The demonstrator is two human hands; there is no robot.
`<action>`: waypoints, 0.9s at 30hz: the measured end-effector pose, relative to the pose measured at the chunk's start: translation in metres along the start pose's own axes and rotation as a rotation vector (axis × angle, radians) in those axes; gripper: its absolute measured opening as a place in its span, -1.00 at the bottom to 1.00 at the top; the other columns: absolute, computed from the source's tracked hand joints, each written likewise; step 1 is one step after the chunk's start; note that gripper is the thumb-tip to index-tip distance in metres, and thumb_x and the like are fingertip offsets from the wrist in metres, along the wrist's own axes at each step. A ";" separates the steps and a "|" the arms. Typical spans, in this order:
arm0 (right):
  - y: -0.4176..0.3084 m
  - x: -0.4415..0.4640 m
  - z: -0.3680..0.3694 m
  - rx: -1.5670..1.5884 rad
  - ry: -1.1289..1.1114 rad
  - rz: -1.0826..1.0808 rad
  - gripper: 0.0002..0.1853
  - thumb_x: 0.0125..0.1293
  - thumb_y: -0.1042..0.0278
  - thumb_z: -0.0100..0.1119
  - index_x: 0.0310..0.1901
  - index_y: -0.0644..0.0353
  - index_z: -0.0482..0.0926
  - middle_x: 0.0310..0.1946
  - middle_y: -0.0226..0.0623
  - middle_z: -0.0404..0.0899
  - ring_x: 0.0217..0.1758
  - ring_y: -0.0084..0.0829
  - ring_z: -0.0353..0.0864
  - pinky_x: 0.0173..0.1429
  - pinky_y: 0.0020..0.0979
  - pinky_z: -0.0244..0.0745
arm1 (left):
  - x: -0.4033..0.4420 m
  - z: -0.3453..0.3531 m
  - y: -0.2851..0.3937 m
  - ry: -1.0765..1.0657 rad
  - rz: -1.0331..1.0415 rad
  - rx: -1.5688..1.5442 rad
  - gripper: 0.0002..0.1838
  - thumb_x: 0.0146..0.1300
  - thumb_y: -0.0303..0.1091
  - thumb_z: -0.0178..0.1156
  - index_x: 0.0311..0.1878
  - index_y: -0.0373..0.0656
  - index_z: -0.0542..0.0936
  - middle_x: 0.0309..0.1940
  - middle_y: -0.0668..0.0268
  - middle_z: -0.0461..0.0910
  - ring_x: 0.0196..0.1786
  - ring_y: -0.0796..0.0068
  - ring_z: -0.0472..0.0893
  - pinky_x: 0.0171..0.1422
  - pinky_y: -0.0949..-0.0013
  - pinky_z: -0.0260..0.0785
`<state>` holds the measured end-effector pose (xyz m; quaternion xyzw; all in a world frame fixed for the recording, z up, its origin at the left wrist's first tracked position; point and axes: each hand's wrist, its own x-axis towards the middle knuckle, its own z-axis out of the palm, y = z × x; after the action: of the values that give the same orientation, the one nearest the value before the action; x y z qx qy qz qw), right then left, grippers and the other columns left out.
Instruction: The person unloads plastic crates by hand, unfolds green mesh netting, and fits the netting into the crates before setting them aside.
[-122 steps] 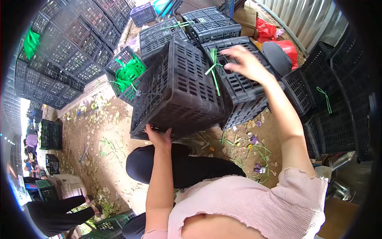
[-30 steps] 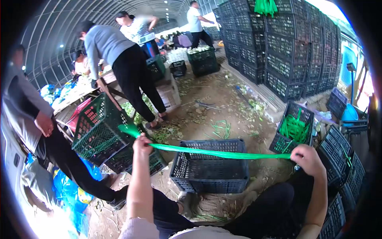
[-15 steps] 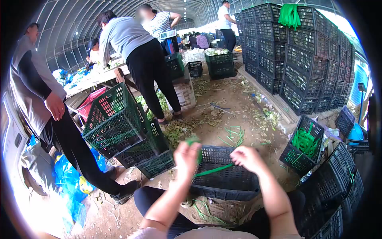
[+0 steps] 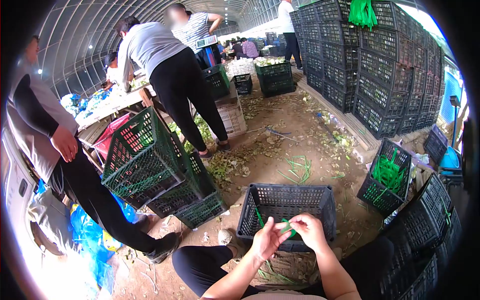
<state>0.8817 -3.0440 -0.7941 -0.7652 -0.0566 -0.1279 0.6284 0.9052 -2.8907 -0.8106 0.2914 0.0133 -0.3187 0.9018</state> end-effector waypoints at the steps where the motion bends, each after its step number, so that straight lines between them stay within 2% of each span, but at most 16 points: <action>1: 0.003 -0.002 0.002 -0.032 0.006 -0.028 -0.91 0.06 0.53 0.12 -0.35 0.25 0.52 -0.48 -0.35 0.48 -0.43 -0.59 0.47 -0.34 -0.58 0.38 | 0.001 -0.009 -0.006 0.013 0.027 0.090 -0.67 0.26 -0.20 -0.13 -0.21 -0.30 0.46 -0.23 0.21 0.51 -0.14 0.42 0.49 0.06 0.38 0.32; 3: 0.012 -0.006 0.007 -0.057 0.055 -0.061 -0.89 0.06 0.51 0.11 -0.32 0.20 0.54 -0.48 -0.29 0.48 -0.48 -0.52 0.48 -0.39 -0.55 0.38 | 0.000 -0.005 -0.011 0.060 0.063 0.212 -0.85 0.20 -0.38 -0.01 -0.24 -0.23 0.48 -0.32 0.33 0.51 -0.20 0.57 0.48 0.00 0.46 0.35; 4: 0.012 -0.009 0.008 -0.159 0.078 -0.074 -0.87 0.06 0.53 0.09 -0.31 0.19 0.54 -0.47 -0.29 0.48 -0.50 -0.53 0.47 -0.41 -0.55 0.37 | 0.002 -0.004 -0.019 0.087 0.140 0.313 -0.89 0.15 -0.41 0.09 -0.29 -0.24 0.50 -0.37 0.38 0.52 -0.27 0.65 0.47 -0.10 0.54 0.33; 7: 0.010 -0.017 0.011 -0.132 0.076 -0.132 -0.85 0.07 0.52 0.11 -0.27 0.22 0.51 -0.47 -0.32 0.47 -0.49 -0.56 0.46 -0.38 -0.55 0.39 | 0.005 -0.006 -0.029 0.172 0.306 0.472 -0.94 0.13 -0.49 0.07 -0.35 -0.25 0.51 -0.41 0.33 0.52 -0.34 0.61 0.47 -0.15 0.52 0.33; 9: 0.021 -0.021 0.016 0.231 0.100 -0.014 -0.82 0.09 0.51 0.12 -0.24 0.26 0.46 -0.46 -0.35 0.47 -0.45 -0.60 0.46 -0.34 -0.57 0.40 | 0.005 0.001 -0.028 0.222 0.358 0.481 -0.95 0.11 -0.54 0.07 -0.38 -0.27 0.52 -0.43 0.32 0.53 -0.37 0.60 0.47 -0.19 0.53 0.33; 10: 0.028 -0.022 0.018 0.414 0.111 0.043 -0.80 0.09 0.50 0.13 -0.22 0.28 0.43 -0.46 -0.37 0.47 -0.43 -0.62 0.46 -0.33 -0.58 0.41 | 0.006 -0.001 -0.028 0.201 0.364 0.480 -0.96 0.10 -0.54 0.10 -0.37 -0.26 0.53 -0.43 0.38 0.53 -0.37 0.66 0.46 -0.21 0.59 0.31; 11: 0.035 -0.023 0.017 0.270 0.057 -0.016 -0.74 0.10 0.48 0.15 -0.18 0.32 0.36 -0.44 -0.39 0.46 -0.38 -0.65 0.46 -0.29 -0.62 0.41 | 0.006 -0.003 -0.032 0.217 0.410 0.578 -0.95 0.09 -0.53 0.11 -0.36 -0.26 0.53 -0.44 0.38 0.53 -0.37 0.66 0.45 -0.21 0.60 0.31; 12: 0.035 -0.024 0.017 0.305 0.038 0.097 -0.77 0.08 0.49 0.17 -0.22 0.32 0.40 -0.45 -0.38 0.47 -0.40 -0.67 0.46 -0.30 -0.64 0.39 | 0.006 -0.004 -0.037 0.233 0.455 0.677 -0.95 0.09 -0.53 0.11 -0.36 -0.26 0.53 -0.44 0.39 0.53 -0.37 0.67 0.45 -0.21 0.60 0.30; 13: 0.039 -0.024 0.019 0.333 0.066 0.105 -0.81 0.08 0.50 0.17 -0.27 0.33 0.43 -0.46 -0.39 0.48 -0.41 -0.67 0.46 -0.32 -0.63 0.39 | 0.005 -0.002 -0.041 0.272 0.492 0.724 -0.95 0.09 -0.51 0.12 -0.36 -0.25 0.53 -0.45 0.40 0.52 -0.39 0.68 0.44 -0.23 0.62 0.29; 17: 0.043 -0.024 0.019 0.355 0.099 0.122 -0.91 0.06 0.53 0.17 -0.39 0.31 0.49 -0.49 -0.39 0.49 -0.46 -0.66 0.47 -0.37 -0.63 0.38 | 0.005 -0.011 -0.034 0.271 0.277 0.416 -0.95 0.13 -0.47 0.08 -0.38 -0.22 0.51 -0.42 0.38 0.51 -0.41 0.66 0.44 -0.26 0.62 0.30; 18: 0.043 -0.024 0.017 0.231 0.085 0.066 -0.92 0.05 0.53 0.17 -0.38 0.30 0.49 -0.49 -0.38 0.50 -0.47 -0.64 0.47 -0.37 -0.62 0.39 | 0.002 -0.007 -0.027 0.181 0.247 0.237 -0.92 0.19 -0.46 -0.01 -0.37 -0.21 0.47 -0.41 0.34 0.51 -0.36 0.56 0.49 -0.22 0.55 0.38; 21: 0.035 -0.025 0.006 -0.181 0.019 -0.113 -0.87 0.05 0.49 0.16 -0.32 0.21 0.50 -0.50 -0.32 0.50 -0.49 -0.58 0.48 -0.39 -0.56 0.39 | 0.003 -0.014 -0.005 0.263 0.087 -0.009 -0.89 0.22 -0.47 -0.11 -0.33 -0.21 0.43 -0.37 0.27 0.50 -0.25 0.42 0.53 -0.09 0.38 0.43; 24: 0.029 -0.024 0.008 -0.168 -0.069 -0.104 -0.84 0.08 0.43 0.15 -0.27 0.20 0.48 -0.52 -0.31 0.49 -0.49 -0.54 0.47 -0.38 -0.53 0.41 | 0.008 -0.023 -0.007 0.302 0.082 -0.078 -0.91 0.22 -0.46 -0.09 -0.34 -0.20 0.41 -0.41 0.32 0.47 -0.32 0.47 0.50 -0.13 0.40 0.43; 25: 0.040 -0.022 0.012 0.070 -0.147 0.094 -0.81 0.10 0.39 0.14 -0.24 0.21 0.45 -0.52 -0.29 0.49 -0.49 -0.51 0.48 -0.37 -0.52 0.41 | 0.009 -0.022 -0.009 0.280 0.128 0.015 -0.91 0.22 -0.46 -0.10 -0.35 -0.19 0.41 -0.41 0.33 0.47 -0.32 0.49 0.49 -0.14 0.41 0.41; 27: 0.045 -0.015 0.014 0.186 -0.176 0.285 -0.78 0.08 0.39 0.16 -0.24 0.25 0.43 -0.52 -0.32 0.47 -0.48 -0.56 0.46 -0.36 -0.53 0.39 | 0.012 -0.016 -0.013 0.235 0.221 0.205 -0.91 0.22 -0.46 -0.10 -0.36 -0.17 0.41 -0.42 0.36 0.46 -0.33 0.53 0.48 -0.15 0.44 0.38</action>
<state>0.8807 -3.0384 -0.8431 -0.7122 -0.0140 0.0354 0.7009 0.9097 -2.8970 -0.8332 0.4166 0.0539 -0.1814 0.8892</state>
